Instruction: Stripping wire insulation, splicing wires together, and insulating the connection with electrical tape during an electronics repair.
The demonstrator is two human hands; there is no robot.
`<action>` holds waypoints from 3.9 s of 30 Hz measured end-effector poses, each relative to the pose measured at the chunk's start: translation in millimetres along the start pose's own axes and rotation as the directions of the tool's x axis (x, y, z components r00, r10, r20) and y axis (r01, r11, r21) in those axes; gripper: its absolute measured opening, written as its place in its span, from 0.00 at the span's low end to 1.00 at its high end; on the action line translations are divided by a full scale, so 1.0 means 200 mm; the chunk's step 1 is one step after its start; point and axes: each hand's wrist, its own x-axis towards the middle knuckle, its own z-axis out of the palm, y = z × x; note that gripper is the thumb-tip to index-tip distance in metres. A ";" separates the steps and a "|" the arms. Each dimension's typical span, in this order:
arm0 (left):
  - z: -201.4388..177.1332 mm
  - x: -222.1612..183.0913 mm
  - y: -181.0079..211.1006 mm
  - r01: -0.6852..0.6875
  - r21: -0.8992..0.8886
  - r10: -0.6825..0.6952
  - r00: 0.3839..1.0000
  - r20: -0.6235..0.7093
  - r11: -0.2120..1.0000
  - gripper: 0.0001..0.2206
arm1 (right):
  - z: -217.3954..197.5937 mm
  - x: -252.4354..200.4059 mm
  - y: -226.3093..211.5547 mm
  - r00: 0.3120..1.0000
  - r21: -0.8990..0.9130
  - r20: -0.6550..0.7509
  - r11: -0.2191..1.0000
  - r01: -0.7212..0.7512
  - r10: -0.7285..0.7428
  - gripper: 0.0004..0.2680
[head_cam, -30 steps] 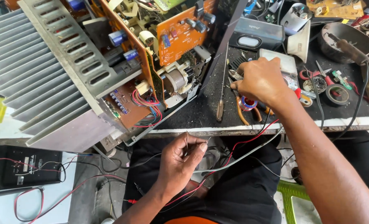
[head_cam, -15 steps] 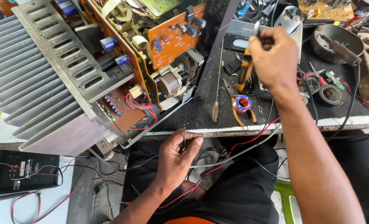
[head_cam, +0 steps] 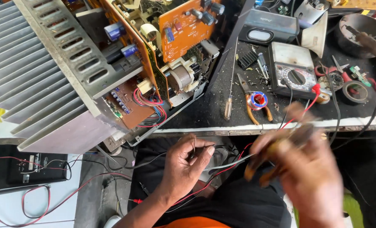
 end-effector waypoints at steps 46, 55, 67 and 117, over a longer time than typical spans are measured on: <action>0.09 -0.04 0.11 -0.161 0.185 0.118 0.967 0.224 0.970 0.02 | -0.22 -0.43 0.68 0.999 -0.676 0.038 0.736 0.044 -0.025 0.13; 0.08 -0.03 0.10 -0.236 0.220 0.173 0.947 0.270 0.946 0.02 | -0.21 -0.41 0.65 0.983 -0.727 0.111 0.662 0.180 -0.146 0.11; 0.10 -0.05 0.01 -0.176 0.200 0.120 0.957 0.265 0.964 0.03 | -0.21 -0.39 0.79 0.966 -0.753 0.051 0.626 0.203 -0.252 0.09; -0.01 0.00 -0.04 0.003 0.388 -0.288 0.675 0.679 0.922 0.16 | -0.18 -0.34 0.67 0.971 -0.635 0.176 0.735 0.238 -0.162 0.11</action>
